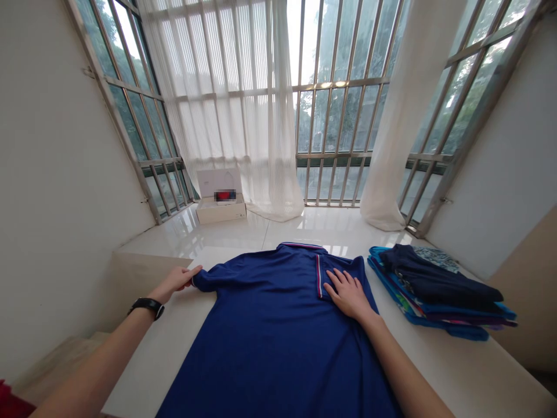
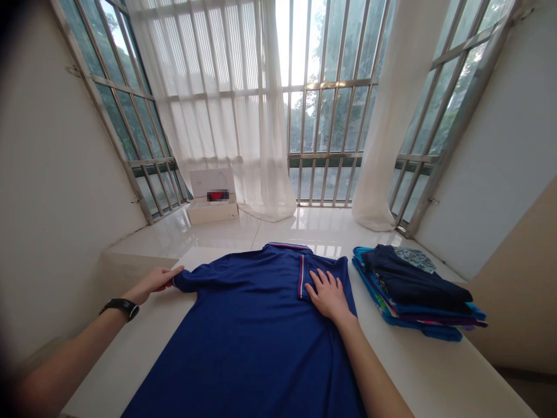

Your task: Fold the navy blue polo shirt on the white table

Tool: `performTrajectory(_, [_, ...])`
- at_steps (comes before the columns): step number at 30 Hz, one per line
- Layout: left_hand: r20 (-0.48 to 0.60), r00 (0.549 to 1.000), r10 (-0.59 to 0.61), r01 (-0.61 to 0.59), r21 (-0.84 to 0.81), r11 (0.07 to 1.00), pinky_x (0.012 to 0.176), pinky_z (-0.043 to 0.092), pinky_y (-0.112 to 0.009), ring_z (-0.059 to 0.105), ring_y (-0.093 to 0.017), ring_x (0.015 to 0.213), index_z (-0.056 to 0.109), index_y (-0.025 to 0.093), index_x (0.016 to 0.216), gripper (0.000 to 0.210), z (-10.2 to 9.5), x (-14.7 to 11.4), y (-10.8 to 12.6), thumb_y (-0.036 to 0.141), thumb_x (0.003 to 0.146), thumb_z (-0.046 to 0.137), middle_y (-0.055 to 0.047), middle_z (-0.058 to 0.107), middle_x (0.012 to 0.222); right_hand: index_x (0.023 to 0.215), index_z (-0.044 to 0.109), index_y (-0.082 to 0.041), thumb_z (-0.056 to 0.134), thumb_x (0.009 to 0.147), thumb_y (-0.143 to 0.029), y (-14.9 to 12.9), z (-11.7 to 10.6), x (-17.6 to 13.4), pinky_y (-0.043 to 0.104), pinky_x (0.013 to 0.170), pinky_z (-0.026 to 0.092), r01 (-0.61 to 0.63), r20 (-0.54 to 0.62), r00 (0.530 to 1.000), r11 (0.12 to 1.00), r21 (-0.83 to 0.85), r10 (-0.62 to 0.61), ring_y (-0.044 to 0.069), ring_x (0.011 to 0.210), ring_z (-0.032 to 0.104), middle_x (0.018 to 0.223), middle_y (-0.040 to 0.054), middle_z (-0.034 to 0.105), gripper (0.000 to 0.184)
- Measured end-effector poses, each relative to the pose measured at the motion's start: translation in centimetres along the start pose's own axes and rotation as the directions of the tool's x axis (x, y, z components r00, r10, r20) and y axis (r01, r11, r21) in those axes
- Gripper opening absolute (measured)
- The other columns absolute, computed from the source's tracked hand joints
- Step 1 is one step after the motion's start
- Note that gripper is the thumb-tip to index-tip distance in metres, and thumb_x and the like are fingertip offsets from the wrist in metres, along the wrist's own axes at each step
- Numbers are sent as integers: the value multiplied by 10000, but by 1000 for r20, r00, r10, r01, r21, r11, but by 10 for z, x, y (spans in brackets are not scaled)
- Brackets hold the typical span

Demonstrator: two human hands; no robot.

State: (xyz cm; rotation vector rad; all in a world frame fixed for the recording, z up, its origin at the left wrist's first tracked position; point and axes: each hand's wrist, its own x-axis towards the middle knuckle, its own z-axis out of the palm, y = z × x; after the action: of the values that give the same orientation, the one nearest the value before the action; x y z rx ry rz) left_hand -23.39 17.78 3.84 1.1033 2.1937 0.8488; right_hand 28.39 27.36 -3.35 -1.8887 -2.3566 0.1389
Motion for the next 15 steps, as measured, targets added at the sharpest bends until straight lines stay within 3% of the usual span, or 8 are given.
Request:
performTrajectory(4, [49,994,98,-74,-364,929,747,525,-308,642,-216,805,708,147,755,511,3,-9,10,637,618,757,-73,711,779,1505,359,-297,279,952,-591,0,0,0,517,1174,188,1,-1,1000,1000,6,-1,300,1459,254,1594,10,327,632])
performTrajectory(7, [76,961,264,-147,-671,727,839,540,-358,650,-214,852,678,180,841,411,2,-19,19,542,676,779,-51,717,875,1501,369,-294,283,950,-592,0,-1,-1,513,1172,192,5,-4,1000,1000,7,-5,299,1456,260,1590,16,336,632])
performTrajectory(9, [84,939,333,-157,-757,634,794,556,-372,648,-198,804,648,216,884,345,0,-25,26,501,727,762,-17,698,857,1500,371,-292,285,951,-588,0,-2,-1,510,1170,196,8,-2,1000,1000,9,-8,299,1455,260,1589,20,337,630])
performTrajectory(12, [173,907,385,-131,-752,646,725,558,-333,660,-178,777,624,269,1073,384,-4,-29,32,463,768,753,-6,695,906,1500,370,-289,282,953,-583,0,-2,-1,511,1170,195,9,0,1000,1000,7,-9,300,1457,255,1592,23,332,627])
performTrajectory(15, [310,888,341,-66,-646,760,749,560,-337,697,-224,888,560,293,1286,620,1,-28,29,461,736,792,-50,721,1035,1502,365,-291,281,955,-586,0,-1,0,517,1170,188,7,3,1000,1000,8,-7,303,1457,253,1591,24,332,627])
